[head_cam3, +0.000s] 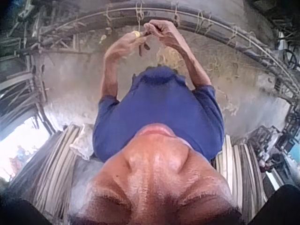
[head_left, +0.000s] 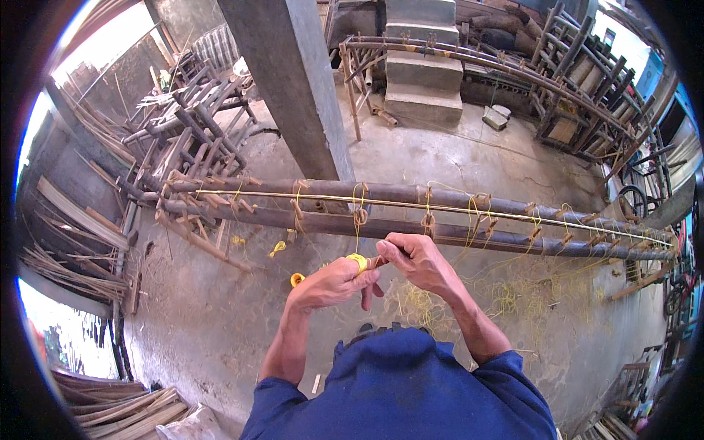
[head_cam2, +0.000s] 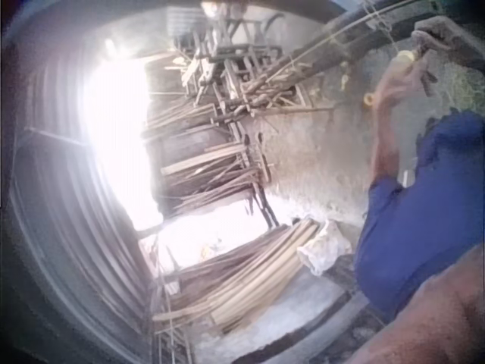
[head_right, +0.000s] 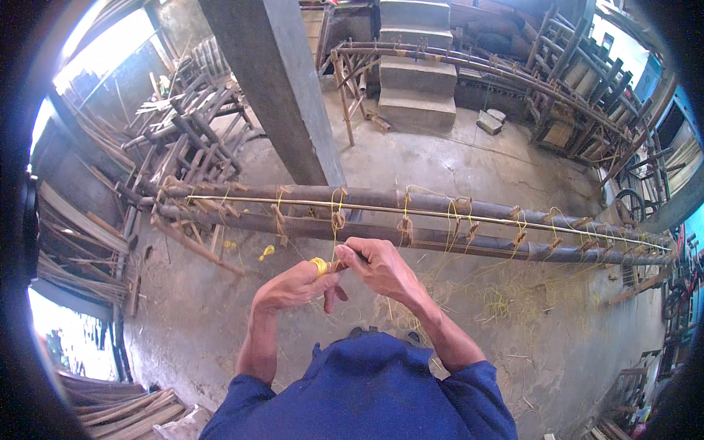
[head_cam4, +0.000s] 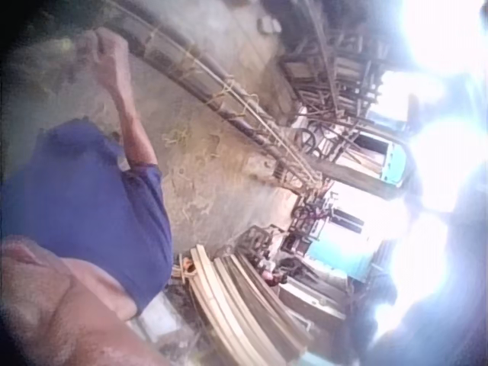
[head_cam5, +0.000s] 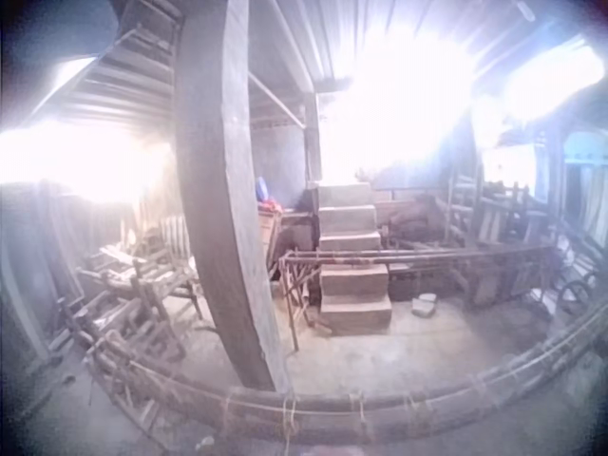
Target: The person ties yellow rope around a horizontal metal pipe in a workshop. They repeatedly wrap the rope around the pipe and tie knots to secure it in place.
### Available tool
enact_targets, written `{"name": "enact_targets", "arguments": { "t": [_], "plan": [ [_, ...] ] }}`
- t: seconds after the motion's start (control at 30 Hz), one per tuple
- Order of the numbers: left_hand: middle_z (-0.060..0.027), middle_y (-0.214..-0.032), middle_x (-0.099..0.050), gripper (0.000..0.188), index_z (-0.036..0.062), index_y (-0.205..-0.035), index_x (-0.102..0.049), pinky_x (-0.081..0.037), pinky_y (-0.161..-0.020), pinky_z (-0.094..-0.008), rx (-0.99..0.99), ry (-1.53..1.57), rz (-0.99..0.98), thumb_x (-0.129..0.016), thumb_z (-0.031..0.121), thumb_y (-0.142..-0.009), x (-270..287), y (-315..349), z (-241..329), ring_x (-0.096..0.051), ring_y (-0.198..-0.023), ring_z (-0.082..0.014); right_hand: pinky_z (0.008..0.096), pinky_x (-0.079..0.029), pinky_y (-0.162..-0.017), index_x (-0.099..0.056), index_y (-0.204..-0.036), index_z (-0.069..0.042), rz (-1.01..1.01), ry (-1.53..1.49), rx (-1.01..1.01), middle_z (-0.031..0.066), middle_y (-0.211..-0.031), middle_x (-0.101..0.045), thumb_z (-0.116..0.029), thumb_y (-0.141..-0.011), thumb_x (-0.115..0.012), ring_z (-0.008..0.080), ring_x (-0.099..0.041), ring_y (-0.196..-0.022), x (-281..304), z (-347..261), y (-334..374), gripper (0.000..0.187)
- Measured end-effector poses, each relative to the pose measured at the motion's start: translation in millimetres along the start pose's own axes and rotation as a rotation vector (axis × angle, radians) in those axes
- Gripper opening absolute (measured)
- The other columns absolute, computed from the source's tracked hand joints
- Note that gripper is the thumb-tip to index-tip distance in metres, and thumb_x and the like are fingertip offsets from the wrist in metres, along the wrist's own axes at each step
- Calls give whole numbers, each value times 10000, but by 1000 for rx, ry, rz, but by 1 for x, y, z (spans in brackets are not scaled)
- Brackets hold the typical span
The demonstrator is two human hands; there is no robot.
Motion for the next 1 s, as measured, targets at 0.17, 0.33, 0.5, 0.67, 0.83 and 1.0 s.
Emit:
{"name": "enact_targets", "arguments": {
  "t": [0.17, 0.33, 0.5, 0.67, 0.83, 1.0],
  "plan": [
    [-103, -907, -699, 376, 7, -1044, -665, -461, -784, -291, -73, -71, 194, -455, 317, -1009, 10, 5, 4, -620, -888, -144, 370, -468, -785, -627, -1054, -65, 284, 302, 502, 76, -949, -619, -200, -930, -569, 259, -600, -879, 4, -29, 7, 192],
    [-74, -949, -700, 374, 26, -1016, -687, -447, -843, -295, 122, -110, 150, -469, 330, -1003, 15, 7, 8, -612, -915, -147, 389, -477, -757, -616, -987, -53, -11, 366, 440, 84, -901, -615, -111, -862, -586, 282, -608, -868, -5, -22, 6, 141],
    [-65, -874, -713, 408, -15, -992, -691, -446, -901, -306, -187, 188, 10, -470, 327, -1000, 10, -1, 3, -628, -930, -161, 399, -489, -690, -591, -980, -50, -24, 442, 562, 104, -810, -618, -93, -831, -589, 310, -624, -794, -6, -23, 7, 156],
    [-101, -752, -705, 430, -54, -1006, -663, -461, -931, -342, -144, 347, -168, -455, 322, -1006, 3, -3, -9, -671, -905, -221, 420, -508, -673, -564, -1114, -45, -162, 371, 300, 145, -889, -654, -120, -864, -556, 342, -645, -824, -11, -21, 1, 261],
    [-155, -720, -690, 488, -98, -1145, -563, -528, -839, -402, -166, 384, -421, -424, 349, -1009, -16, -9, -12, -702, -813, -316, 428, -503, -624, -561, -1190, -40, -236, 330, 507, 183, -872, -664, -121, -876, -548, 360, -654, -786, -14, -27, -3, 325],
    [-156, -729, -691, 506, -119, -1118, -568, -524, -838, -397, -289, 442, -563, -449, 358, -1000, -19, -17, -14, -697, -848, -318, 440, -486, -602, -616, -1020, -7, -238, 214, 483, 199, -785, -641, -113, -869, -559, 383, -634, -705, -14, -16, -6, 193]
  ]
}}
Point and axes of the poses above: each hand's wrist, its own y-axis away from the middle knuckle, its own x-axis out of the back of the hand, z = x × y, the point moved 6 cm from there along -y, towards the middle knuckle
